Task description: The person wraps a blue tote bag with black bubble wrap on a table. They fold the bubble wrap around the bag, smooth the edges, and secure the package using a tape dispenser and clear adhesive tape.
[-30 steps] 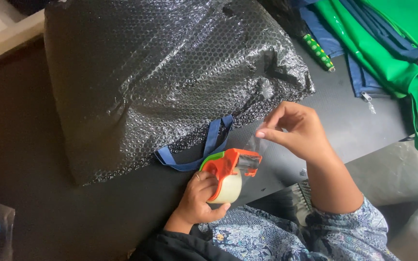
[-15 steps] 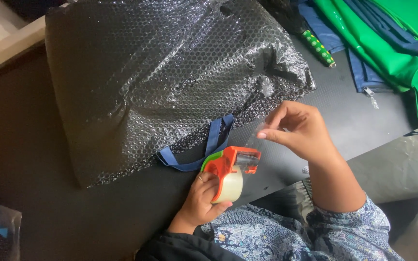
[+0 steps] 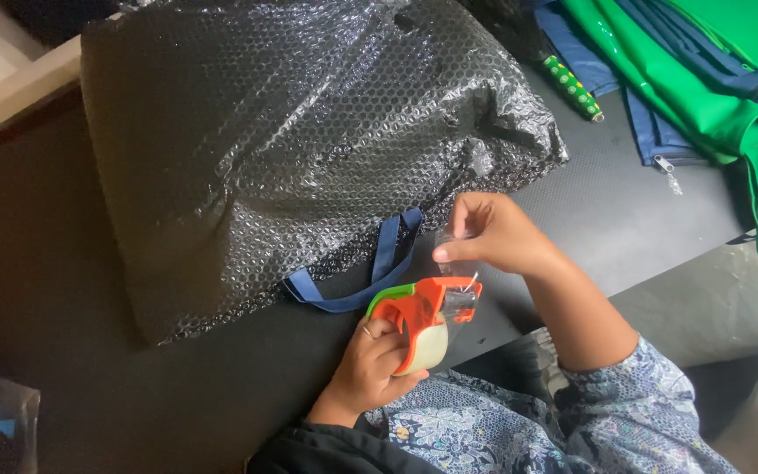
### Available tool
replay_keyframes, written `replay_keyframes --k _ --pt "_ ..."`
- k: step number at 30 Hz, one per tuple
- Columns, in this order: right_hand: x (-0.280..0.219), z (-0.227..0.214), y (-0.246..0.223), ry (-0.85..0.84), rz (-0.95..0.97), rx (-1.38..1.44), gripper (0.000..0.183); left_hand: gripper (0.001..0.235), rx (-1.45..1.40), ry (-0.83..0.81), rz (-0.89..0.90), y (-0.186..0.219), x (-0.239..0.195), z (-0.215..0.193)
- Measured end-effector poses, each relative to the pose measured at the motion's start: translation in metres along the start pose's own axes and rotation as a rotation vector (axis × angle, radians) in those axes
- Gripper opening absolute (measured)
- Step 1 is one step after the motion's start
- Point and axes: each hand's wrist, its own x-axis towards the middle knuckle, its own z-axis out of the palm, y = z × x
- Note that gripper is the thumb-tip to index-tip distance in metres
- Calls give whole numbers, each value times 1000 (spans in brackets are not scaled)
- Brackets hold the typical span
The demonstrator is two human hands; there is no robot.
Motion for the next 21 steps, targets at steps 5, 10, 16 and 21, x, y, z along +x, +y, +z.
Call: replay_keyframes --k 5,10,16,21 --pt "-16 -4 50 38 68 3 36 34 59 7 67 3 5 0" --pt "-47 -8 70 241 184 117 34 26 104 5 85 5 9 4" --pt "-62 -9 66 411 192 39 40 29 8 -11 74 2 10 6" --pt "-69 -8 58 551 95 14 41 46 -79 30 -2 1 3 8"
